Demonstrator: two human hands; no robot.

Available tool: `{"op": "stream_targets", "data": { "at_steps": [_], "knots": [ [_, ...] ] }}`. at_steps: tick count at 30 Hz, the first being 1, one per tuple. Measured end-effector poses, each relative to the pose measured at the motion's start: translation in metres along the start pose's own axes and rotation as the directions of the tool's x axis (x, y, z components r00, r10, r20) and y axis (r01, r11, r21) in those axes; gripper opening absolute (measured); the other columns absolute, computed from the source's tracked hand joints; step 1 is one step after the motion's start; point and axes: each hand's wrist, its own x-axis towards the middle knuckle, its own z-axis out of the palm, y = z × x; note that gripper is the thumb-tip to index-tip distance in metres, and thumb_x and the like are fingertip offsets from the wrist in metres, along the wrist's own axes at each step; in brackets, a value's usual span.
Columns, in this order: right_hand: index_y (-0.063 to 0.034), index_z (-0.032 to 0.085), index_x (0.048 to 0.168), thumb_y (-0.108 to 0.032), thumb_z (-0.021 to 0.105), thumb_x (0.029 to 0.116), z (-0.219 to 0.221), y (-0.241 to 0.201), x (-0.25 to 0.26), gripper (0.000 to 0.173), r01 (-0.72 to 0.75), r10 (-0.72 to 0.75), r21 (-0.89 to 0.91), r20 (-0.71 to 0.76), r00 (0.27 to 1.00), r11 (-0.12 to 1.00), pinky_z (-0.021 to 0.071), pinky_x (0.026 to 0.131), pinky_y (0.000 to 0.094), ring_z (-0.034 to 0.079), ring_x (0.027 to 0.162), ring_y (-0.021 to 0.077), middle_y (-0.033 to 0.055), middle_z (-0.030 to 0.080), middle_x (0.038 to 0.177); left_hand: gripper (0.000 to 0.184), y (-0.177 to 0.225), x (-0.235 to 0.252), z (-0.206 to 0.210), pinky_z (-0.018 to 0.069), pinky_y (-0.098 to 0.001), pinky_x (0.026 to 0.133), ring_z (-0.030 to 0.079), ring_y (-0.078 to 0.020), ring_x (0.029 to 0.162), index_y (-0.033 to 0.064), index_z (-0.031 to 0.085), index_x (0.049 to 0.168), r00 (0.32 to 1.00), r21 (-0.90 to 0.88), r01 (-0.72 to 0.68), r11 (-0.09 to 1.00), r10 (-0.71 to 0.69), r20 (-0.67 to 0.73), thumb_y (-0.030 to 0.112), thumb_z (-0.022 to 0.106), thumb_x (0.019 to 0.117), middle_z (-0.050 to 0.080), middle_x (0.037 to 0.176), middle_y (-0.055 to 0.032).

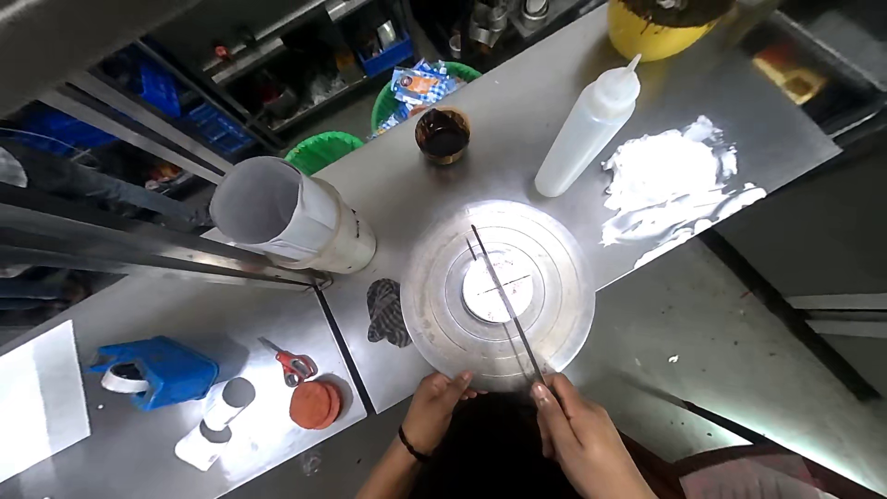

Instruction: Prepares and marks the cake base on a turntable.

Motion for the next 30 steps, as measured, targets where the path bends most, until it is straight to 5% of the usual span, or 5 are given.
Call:
{"op": "stream_targets", "data": {
  "at_steps": [6, 15, 20, 23, 30],
  "knots": [
    [-0.0091, 0.062, 0.112, -0.041, 0.037, 0.1108, -0.020, -0.016, -0.001, 0.040, 0.138, -0.116, 0.168, -0.138, 0.984, 0.976, 0.0558, 0.043, 0.0299, 0.061, 0.050, 0.0094, -0.0045, 0.062, 0.066, 0.060, 0.014, 0.017, -0.067, 0.0552, -0.0428, 0.095, 0.068, -0.0192, 0.105, -0.0036, 0.059, 0.130, 0.928, 0.371, -0.079, 0.925, 0.204, -0.311, 0.039, 0.022, 0.1107, 0.070, 0.115, -0.0120],
    [-0.0139, 0.067, 0.117, -0.045, 0.048, 0.1071, -0.002, -0.036, 0.024, 0.038, 0.300, -0.281, -0.059, 0.215, 0.935, 0.952, 0.0597, 0.060, 0.0416, 0.068, 0.062, 0.0165, 0.0020, 0.068, 0.074, 0.065, 0.006, 0.100, -0.119, 0.0415, -0.0661, 0.105, 0.052, -0.0458, 0.130, 0.0118, 0.057, 0.143, 0.875, 0.851, 0.391, 0.350, 0.146, -0.462, 0.046, 0.073, 0.0903, 0.057, 0.139, -0.0230],
    [-0.0105, 0.063, 0.121, -0.051, 0.038, 0.1084, 0.014, -0.062, 0.034, 0.049, 0.331, -0.216, -0.180, 0.466, 0.858, 0.926, 0.0572, 0.071, 0.0500, 0.070, 0.074, 0.0259, 0.0088, 0.069, 0.081, 0.039, -0.024, 0.037, -0.101, 0.0600, -0.0395, 0.081, 0.069, -0.0209, 0.091, -0.0021, 0.050, 0.139, 0.856, 0.004, -0.139, 0.990, 0.123, -0.502, 0.023, 0.046, 0.1091, 0.069, 0.107, -0.0149],
    [-0.0076, 0.061, 0.116, -0.053, 0.033, 0.1089, 0.020, -0.076, 0.042, 0.054, 0.344, -0.162, -0.210, 0.590, 0.791, 0.915, 0.0559, 0.072, 0.0525, 0.070, 0.076, 0.0289, 0.0110, 0.067, 0.081, 0.038, -0.018, -0.033, -0.058, 0.0624, -0.0393, 0.078, 0.072, -0.0178, 0.091, 0.0132, 0.058, 0.123, 0.899, -0.546, -0.370, 0.752, 0.143, -0.414, 0.042, 0.038, 0.1083, 0.073, 0.102, -0.0069],
    [-0.0020, 0.060, 0.114, -0.044, 0.034, 0.1113, 0.016, -0.097, 0.053, 0.049, 0.299, -0.064, -0.158, 0.786, 0.614, 0.941, 0.0580, 0.064, 0.0483, 0.068, 0.065, 0.0275, 0.0135, 0.066, 0.078, 0.033, 0.008, -0.039, -0.009, 0.0635, -0.0361, 0.078, 0.073, -0.0160, 0.090, 0.0047, 0.051, 0.127, 0.786, -0.520, -0.574, 0.632, 0.247, -0.567, 0.028, 0.052, 0.1041, 0.073, 0.101, -0.0083]
  ]
}}
